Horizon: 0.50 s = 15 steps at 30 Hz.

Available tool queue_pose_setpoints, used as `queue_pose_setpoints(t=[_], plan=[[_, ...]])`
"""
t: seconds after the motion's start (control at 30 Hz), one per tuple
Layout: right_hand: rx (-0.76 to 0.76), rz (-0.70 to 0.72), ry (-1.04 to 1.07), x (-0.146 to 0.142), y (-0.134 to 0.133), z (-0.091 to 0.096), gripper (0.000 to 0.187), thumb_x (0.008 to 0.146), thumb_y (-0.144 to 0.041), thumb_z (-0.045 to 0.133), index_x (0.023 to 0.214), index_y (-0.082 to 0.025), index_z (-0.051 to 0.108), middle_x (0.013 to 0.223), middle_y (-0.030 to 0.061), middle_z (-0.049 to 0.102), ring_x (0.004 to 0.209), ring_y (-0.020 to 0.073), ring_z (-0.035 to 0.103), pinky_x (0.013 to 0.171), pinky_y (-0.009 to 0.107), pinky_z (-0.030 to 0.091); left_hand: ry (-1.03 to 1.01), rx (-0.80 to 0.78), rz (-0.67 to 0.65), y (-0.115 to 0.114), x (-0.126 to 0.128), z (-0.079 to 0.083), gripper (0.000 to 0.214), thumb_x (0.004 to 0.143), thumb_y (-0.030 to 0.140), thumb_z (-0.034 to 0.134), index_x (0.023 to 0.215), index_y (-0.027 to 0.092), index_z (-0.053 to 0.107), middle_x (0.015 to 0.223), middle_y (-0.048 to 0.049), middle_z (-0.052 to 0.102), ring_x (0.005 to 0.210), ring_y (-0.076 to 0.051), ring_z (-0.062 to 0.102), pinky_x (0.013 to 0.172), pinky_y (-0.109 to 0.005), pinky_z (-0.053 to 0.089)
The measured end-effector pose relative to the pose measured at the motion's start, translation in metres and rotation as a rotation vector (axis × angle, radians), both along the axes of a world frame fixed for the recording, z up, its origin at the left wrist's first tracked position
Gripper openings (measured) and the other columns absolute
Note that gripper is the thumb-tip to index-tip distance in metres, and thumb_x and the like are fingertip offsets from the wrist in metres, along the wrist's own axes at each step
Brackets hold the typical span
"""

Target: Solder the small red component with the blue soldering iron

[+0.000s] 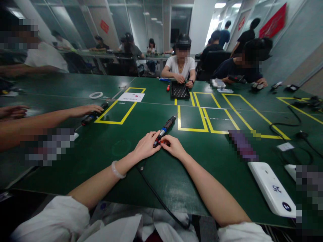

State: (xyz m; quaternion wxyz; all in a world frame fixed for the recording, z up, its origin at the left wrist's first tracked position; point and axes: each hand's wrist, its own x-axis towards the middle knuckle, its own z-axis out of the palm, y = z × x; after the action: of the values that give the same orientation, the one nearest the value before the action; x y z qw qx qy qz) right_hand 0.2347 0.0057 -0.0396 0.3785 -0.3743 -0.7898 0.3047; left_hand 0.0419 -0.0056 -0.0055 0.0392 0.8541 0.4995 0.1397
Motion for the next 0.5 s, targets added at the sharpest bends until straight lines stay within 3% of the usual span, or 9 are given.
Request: queue_pose_setpoints(t=[0.2,0.4,0.5], plan=[[0.086,-0.024,-0.053,-0.003,0.0003,0.0024,0.012,0.089,-0.026,0.057,0.096,-0.02,0.066,0.092,0.0053,0.059,0.077,0.0161,0.057,0.072,0.028,0.046,0.022,0.006,-0.009,0.0,0.0001,0.0,0.073,0.083,0.046,0.057,0.145,0.023,0.029,0.127,-0.0116,0.047,0.11,-0.026,0.051,0.09,-0.036,0.046],[0.079,-0.026,-0.051,-0.0042,-0.0005,0.0057,0.017,0.092,-0.026,0.052,0.092,-0.019,0.067,0.084,0.0046,0.062,0.072,0.0161,0.057,0.069,0.028,0.045,0.044,0.039,0.028,-0.0008,0.0032,-0.0002,0.062,0.09,0.049,0.046,0.144,0.024,0.031,0.12,-0.0109,0.049,0.104,-0.025,0.053,0.084,-0.035,0.046],[0.043,-0.008,-0.025,-0.0033,-0.0031,0.0073,0.019,0.092,-0.027,0.051,0.098,-0.019,0.067,0.088,0.0049,0.064,0.073,0.0159,0.058,0.07,0.028,0.045,0.063,0.043,0.054,0.0003,0.0039,-0.0015,0.06,0.091,0.048,0.043,0.144,0.024,0.031,0.119,-0.0105,0.049,0.102,-0.024,0.053,0.083,-0.034,0.047]])
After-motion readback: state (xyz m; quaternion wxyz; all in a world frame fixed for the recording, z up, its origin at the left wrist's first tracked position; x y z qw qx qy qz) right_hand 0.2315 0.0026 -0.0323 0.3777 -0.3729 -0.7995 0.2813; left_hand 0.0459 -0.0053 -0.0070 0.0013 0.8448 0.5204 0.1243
